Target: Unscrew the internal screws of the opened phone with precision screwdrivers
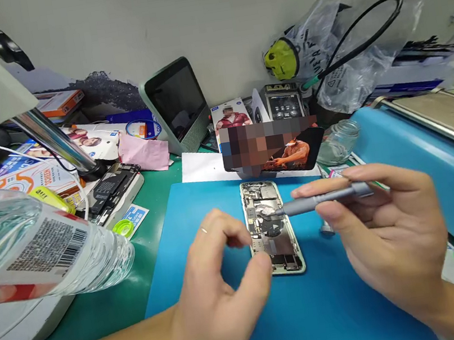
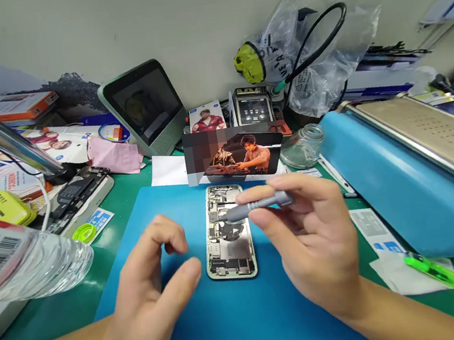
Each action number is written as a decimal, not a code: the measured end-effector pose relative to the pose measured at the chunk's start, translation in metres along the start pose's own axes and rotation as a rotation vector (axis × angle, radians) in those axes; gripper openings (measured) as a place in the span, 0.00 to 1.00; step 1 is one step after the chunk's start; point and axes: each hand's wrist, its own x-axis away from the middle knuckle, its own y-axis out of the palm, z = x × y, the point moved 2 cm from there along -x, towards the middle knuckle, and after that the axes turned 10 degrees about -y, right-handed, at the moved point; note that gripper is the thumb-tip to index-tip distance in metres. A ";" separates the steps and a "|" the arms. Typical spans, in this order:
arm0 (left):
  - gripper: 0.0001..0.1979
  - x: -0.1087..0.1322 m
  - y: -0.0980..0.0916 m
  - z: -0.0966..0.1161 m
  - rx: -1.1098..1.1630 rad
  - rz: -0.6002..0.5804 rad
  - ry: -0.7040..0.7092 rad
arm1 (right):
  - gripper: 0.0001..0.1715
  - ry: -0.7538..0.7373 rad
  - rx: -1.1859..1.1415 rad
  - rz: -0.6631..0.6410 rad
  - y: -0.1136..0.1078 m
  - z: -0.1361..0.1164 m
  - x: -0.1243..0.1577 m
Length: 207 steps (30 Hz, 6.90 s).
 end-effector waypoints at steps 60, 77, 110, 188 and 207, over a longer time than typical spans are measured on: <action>0.08 -0.018 0.007 -0.014 -0.121 -0.165 -0.222 | 0.21 0.101 -0.126 0.052 -0.007 0.007 0.012; 0.08 -0.018 0.007 -0.015 -0.126 -0.180 -0.226 | 0.23 0.071 -0.113 0.046 -0.006 0.006 0.015; 0.09 -0.018 0.006 -0.014 -0.078 -0.198 -0.227 | 0.24 0.052 -0.115 0.062 -0.006 0.009 0.015; 0.11 -0.002 0.008 0.000 -0.361 -0.224 0.113 | 0.34 0.023 -0.061 0.059 -0.004 0.007 0.014; 0.41 0.019 0.019 -0.010 -1.011 -0.235 0.553 | 0.44 -0.196 -0.080 -0.227 0.017 0.015 -0.002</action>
